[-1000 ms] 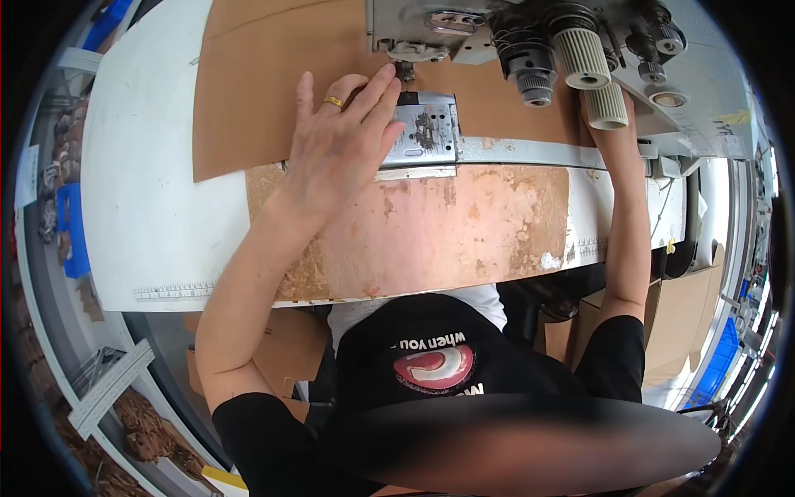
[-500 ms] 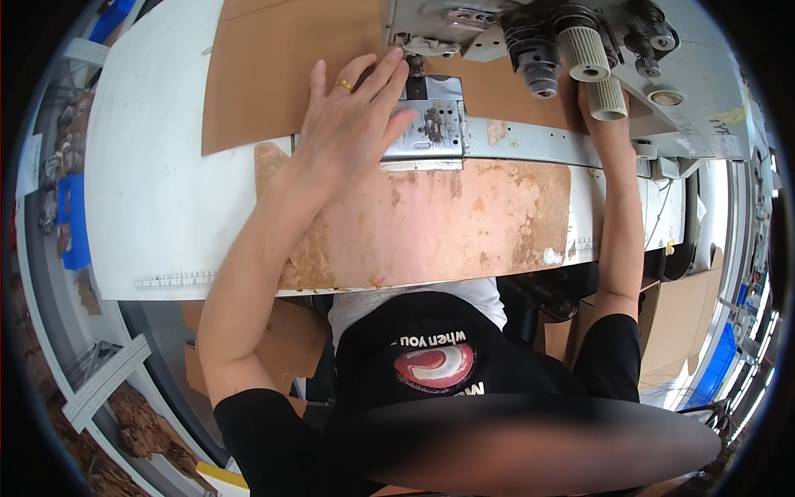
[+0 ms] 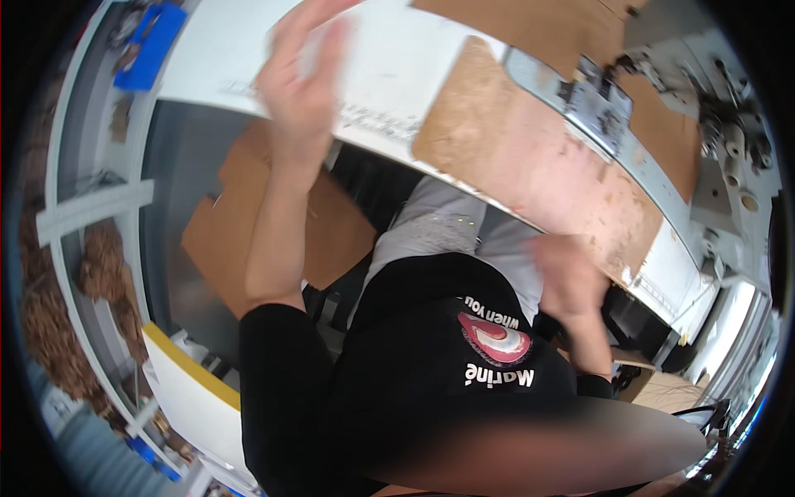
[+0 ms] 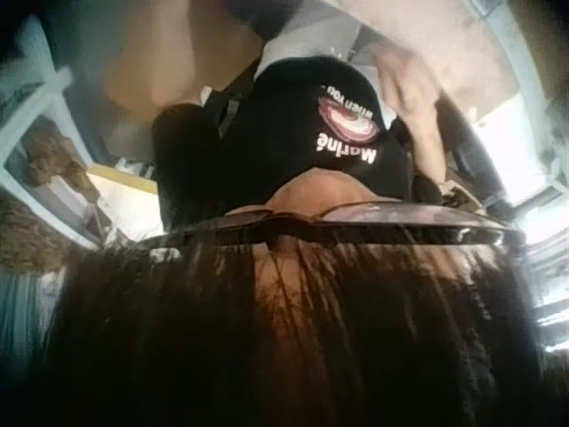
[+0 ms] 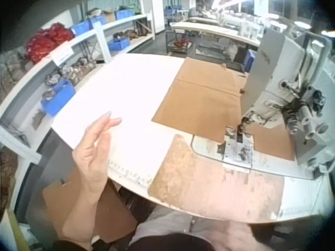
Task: Sewing panels of brown leather together using an industrial sewing machine.
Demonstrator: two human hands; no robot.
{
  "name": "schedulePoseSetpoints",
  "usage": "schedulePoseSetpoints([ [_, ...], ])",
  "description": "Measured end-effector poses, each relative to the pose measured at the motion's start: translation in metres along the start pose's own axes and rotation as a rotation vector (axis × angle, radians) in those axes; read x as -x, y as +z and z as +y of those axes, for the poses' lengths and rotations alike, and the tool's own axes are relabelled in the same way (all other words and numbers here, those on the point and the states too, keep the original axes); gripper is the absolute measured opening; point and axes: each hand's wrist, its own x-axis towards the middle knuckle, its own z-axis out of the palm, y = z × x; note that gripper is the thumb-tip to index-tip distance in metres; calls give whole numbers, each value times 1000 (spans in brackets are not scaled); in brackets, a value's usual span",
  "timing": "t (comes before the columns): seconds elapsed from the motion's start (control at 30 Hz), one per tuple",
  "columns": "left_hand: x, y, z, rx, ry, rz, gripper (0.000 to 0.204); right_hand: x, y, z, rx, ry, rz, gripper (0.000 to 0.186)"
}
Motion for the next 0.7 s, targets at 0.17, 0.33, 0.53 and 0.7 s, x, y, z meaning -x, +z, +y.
schedulePoseSetpoints([
  [0.17,136,-153,-51,-311,-657,354,34,-38,212,19,-575,439,-362,19],
  [0.33,316,-262,-138,-605,-813,133,38,-77,334,17,-406,540,-642,33],
  [0.53,291,-254,-168,-1005,-816,-217,48,-113,342,-12,-39,332,-594,23],
  [0.7,279,-292,-206,-1001,-718,-255,38,-126,354,30,-69,323,-402,15],
])
